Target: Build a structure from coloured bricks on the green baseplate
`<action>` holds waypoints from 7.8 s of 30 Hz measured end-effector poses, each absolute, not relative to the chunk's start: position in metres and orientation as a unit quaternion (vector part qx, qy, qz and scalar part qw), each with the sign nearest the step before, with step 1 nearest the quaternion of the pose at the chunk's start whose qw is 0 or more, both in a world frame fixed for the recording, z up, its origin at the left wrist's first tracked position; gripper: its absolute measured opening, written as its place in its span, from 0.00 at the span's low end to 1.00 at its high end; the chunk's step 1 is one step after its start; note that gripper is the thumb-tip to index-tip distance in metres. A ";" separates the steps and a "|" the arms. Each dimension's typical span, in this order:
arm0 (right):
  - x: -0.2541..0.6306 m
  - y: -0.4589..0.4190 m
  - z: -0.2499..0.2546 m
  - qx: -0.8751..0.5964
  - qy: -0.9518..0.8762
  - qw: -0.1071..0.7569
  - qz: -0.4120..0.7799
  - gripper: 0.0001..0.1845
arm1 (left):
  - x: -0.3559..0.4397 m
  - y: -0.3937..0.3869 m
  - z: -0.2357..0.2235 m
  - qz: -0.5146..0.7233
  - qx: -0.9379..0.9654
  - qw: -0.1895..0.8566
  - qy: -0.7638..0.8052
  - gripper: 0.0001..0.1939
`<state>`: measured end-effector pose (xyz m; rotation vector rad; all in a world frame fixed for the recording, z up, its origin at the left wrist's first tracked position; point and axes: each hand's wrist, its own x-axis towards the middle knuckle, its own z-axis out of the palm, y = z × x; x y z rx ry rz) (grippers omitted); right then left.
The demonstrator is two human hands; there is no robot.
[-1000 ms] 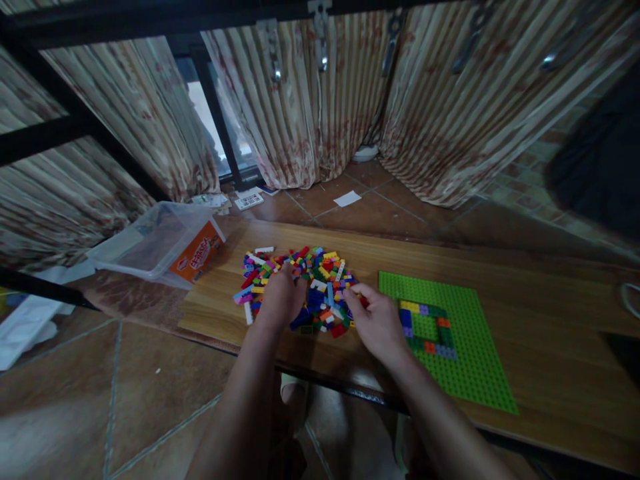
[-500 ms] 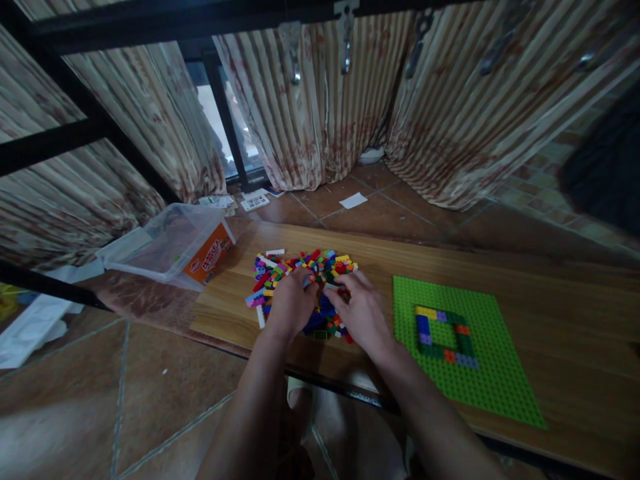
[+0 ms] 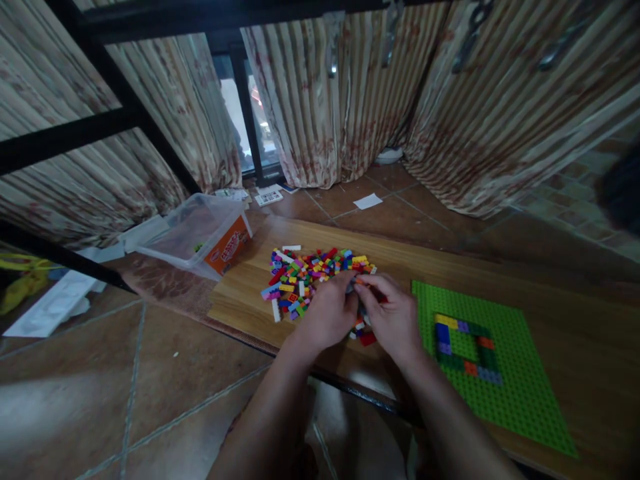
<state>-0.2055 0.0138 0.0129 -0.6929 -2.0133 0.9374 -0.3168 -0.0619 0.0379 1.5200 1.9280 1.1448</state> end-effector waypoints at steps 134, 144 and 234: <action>-0.036 0.068 -0.017 -0.552 -0.754 0.314 0.167 0.28 | -0.191 0.017 0.017 0.218 0.581 0.164 0.767 0.16; -0.045 0.064 -0.018 -0.588 -0.753 0.255 0.150 0.31 | -0.187 0.021 0.016 0.201 0.551 0.157 0.795 0.15; -0.131 0.035 -0.023 -0.316 -0.904 0.234 0.165 0.12 | -0.340 -0.040 0.041 0.640 0.263 0.226 0.686 0.07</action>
